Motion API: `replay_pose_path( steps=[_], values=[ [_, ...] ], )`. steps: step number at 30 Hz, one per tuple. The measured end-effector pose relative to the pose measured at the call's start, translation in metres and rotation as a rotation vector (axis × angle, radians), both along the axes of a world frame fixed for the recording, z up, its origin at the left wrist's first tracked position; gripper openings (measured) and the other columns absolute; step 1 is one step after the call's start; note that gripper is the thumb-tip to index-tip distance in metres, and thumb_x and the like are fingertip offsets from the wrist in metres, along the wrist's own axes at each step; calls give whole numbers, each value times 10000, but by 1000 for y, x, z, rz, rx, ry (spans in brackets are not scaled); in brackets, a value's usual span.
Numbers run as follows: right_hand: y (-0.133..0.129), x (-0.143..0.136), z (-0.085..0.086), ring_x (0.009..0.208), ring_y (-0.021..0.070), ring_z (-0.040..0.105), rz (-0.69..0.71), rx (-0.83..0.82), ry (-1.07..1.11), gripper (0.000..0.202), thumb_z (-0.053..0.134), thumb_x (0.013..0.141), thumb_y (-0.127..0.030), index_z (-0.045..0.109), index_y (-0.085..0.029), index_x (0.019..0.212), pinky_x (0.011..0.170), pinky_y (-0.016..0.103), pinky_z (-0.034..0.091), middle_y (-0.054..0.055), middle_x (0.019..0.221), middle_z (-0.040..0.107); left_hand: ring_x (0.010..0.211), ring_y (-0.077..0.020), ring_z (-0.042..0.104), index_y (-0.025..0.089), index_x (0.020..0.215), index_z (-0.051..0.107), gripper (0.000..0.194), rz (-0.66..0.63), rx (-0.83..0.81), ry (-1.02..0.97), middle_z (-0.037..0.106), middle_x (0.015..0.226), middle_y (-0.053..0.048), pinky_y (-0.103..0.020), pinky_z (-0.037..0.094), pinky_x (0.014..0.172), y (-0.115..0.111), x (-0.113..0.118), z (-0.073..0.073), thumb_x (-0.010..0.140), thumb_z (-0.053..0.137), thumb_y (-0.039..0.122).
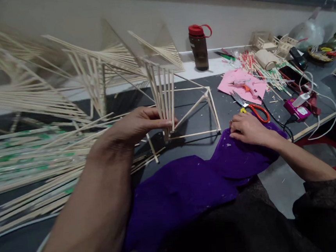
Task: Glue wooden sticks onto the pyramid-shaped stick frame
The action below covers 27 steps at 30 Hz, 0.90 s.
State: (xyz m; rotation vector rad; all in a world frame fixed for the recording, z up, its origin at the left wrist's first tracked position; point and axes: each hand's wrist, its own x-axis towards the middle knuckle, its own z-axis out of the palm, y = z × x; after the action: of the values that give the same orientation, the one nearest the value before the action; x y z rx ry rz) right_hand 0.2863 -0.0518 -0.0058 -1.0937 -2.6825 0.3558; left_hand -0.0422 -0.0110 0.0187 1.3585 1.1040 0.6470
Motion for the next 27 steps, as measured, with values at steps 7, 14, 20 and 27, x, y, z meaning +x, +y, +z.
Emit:
replay_pose_path(
  steps=[7,14,20,27],
  values=[
    [5,7,0,962,218,628,9,-89,69,182,501,963,-276,640,-160,944,859,365,482,119,1030,671,470,-133,563,181,571,726,83,5,-5,-46,645,534,-28,-247,477,478,-3,2,0,530,792,211],
    [10,2,-17,858,255,604,-44,23,-43,223,488,954,-269,646,-141,864,814,424,465,125,891,657,483,-136,571,191,568,739,52,41,8,-65,662,548,-38,-241,477,478,-1,5,-6,530,773,182],
    [2,5,-23,810,168,579,-127,17,458,91,607,887,-257,596,-197,820,760,321,456,44,851,623,499,-145,588,189,579,742,76,83,2,-104,680,568,-44,-240,480,483,-2,10,-7,515,763,154],
    [-1,-7,-36,711,148,571,-208,-8,494,90,595,864,-236,617,-187,792,680,295,442,25,764,617,484,-137,569,175,591,728,31,20,-25,-95,651,563,-38,-258,480,495,-7,23,-6,575,753,168]
  ],
)
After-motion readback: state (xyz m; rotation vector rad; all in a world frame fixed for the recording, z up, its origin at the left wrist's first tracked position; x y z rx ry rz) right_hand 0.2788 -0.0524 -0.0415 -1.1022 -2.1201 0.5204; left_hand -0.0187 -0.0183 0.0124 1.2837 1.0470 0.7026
